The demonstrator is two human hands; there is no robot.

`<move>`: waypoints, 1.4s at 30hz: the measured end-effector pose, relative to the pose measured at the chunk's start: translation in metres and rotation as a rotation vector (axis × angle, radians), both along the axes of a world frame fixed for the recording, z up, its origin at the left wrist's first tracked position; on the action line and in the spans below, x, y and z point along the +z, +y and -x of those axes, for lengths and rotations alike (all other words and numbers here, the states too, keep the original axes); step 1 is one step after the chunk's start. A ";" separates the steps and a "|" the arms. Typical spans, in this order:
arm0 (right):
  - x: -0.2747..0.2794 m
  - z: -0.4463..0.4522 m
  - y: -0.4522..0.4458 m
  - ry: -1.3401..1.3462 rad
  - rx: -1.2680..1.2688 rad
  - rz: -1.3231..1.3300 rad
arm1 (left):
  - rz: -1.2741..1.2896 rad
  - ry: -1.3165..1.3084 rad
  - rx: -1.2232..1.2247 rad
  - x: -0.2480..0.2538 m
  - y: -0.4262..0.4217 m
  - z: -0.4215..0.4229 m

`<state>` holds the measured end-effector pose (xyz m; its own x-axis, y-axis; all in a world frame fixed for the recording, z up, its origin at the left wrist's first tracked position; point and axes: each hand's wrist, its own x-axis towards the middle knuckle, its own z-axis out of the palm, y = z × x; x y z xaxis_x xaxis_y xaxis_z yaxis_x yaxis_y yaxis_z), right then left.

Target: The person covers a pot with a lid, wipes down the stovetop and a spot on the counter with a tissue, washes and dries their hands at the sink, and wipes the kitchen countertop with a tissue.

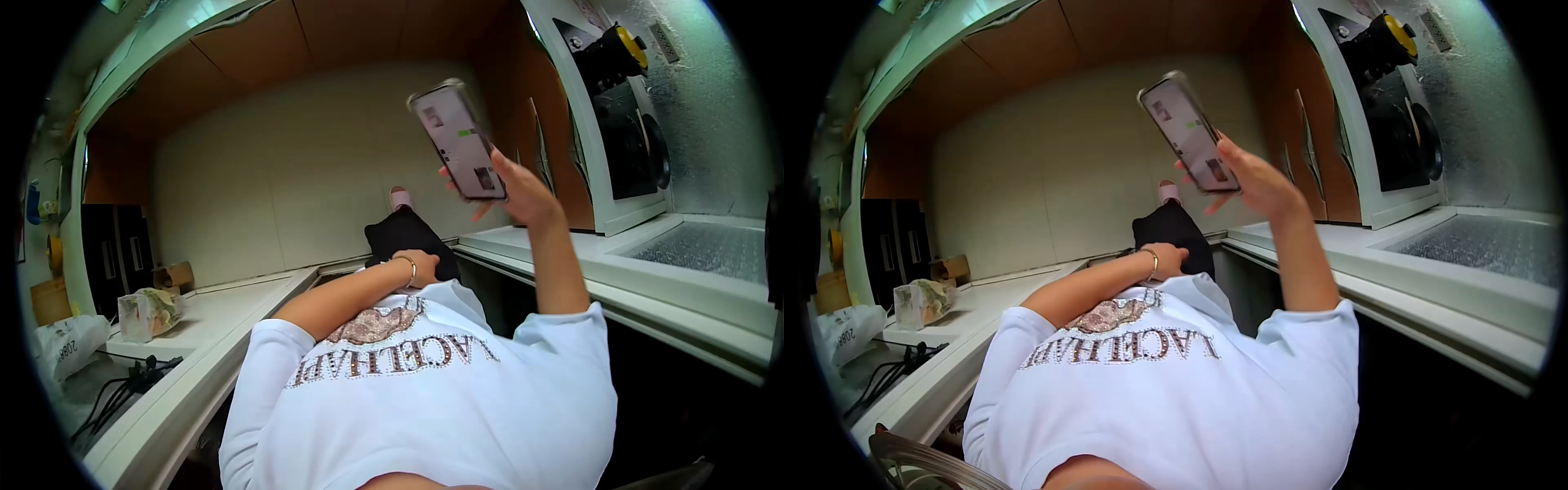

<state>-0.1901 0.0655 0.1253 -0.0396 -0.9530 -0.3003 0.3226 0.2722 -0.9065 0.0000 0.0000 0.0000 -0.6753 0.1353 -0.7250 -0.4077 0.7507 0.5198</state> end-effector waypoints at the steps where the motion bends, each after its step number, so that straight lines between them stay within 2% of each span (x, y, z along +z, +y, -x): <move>1: 0.010 0.022 -0.007 0.214 0.091 -0.176 | 0.001 0.015 0.001 0.000 0.000 0.006; 2: 0.028 0.035 -0.018 0.438 0.214 -0.342 | 0.048 0.044 0.042 0.007 -0.007 0.010; 3: -0.021 0.104 -0.039 0.471 0.429 -0.590 | -0.025 -0.019 0.086 -0.008 -0.010 0.046; 5: -0.050 0.143 -0.070 0.654 0.752 -0.759 | 0.011 -0.086 0.111 -0.019 -0.038 0.077; 6: -0.047 0.176 -0.087 0.690 0.880 -0.857 | 0.057 -0.057 0.107 -0.017 -0.057 0.114; 7: -0.057 0.188 -0.091 0.663 0.894 -0.850 | 0.051 -0.085 0.106 -0.016 -0.064 0.128; 9: -0.077 0.208 -0.090 0.596 1.247 -0.963 | 0.128 -0.060 0.075 -0.015 -0.078 0.155; 11: -0.110 0.248 -0.072 0.505 1.338 -0.779 | 0.182 -0.057 0.069 -0.010 -0.104 0.197; 12: -0.113 0.248 -0.064 0.386 1.278 -0.721 | 0.235 -0.071 0.065 -0.011 -0.116 0.205; 14: -0.066 0.243 -0.084 0.199 1.132 -0.757 | 0.297 0.063 0.218 -0.014 -0.152 0.219; 15: -0.066 0.242 -0.084 0.121 1.078 -0.639 | 0.295 0.097 0.310 -0.023 -0.167 0.223; 16: -0.063 0.241 -0.088 0.146 1.052 -0.603 | 0.303 0.100 0.317 -0.032 -0.177 0.231; 18: -0.068 0.241 -0.096 0.169 1.042 -0.565 | 0.154 0.273 0.431 -0.047 -0.190 0.238; 19: -0.075 0.244 -0.098 0.217 1.024 -0.573 | 0.161 0.278 0.436 -0.042 -0.201 0.243; 21: -0.074 0.253 -0.106 0.258 1.008 -0.586 | -0.113 0.382 0.759 -0.035 -0.219 0.244; 22: -0.066 0.264 -0.115 0.132 0.977 -0.669 | -0.329 0.300 0.857 -0.033 -0.230 0.241; 23: -0.059 0.277 -0.123 0.009 0.941 -0.752 | -0.337 0.302 0.867 -0.029 -0.235 0.235; 25: -0.055 0.295 -0.129 -0.029 0.912 -0.825 | -0.519 0.162 0.481 0.015 -0.249 0.220; 27: -0.055 0.300 -0.137 -0.126 0.576 -0.815 | -0.692 0.388 0.366 0.053 -0.254 0.197; 28: -0.057 0.290 -0.148 -0.126 0.573 -0.824 | -0.701 0.439 0.352 0.058 -0.257 0.182; 29: -0.058 0.277 -0.162 0.012 0.664 -0.802 | -0.712 0.492 0.334 0.062 -0.264 0.170; 31: -0.060 0.246 -0.188 0.289 0.832 -0.743 | -0.750 0.437 0.308 0.066 -0.292 0.152; 33: -0.054 0.216 -0.197 0.273 0.838 -0.734 | -0.717 0.569 0.231 0.064 -0.319 0.133; 35: -0.034 0.182 -0.215 0.347 0.939 -0.754 | -0.707 0.579 0.175 0.063 -0.348 0.117; 37: -0.018 0.155 -0.232 0.409 0.886 -0.770 | -0.707 0.579 0.090 0.068 -0.377 0.104; 39: -0.008 0.137 -0.249 0.487 0.956 -0.867 | -0.715 0.598 0.055 0.078 -0.406 0.089; 42: -0.023 0.104 -0.239 0.452 0.853 -0.862 | -0.744 0.565 0.028 0.084 -0.443 0.069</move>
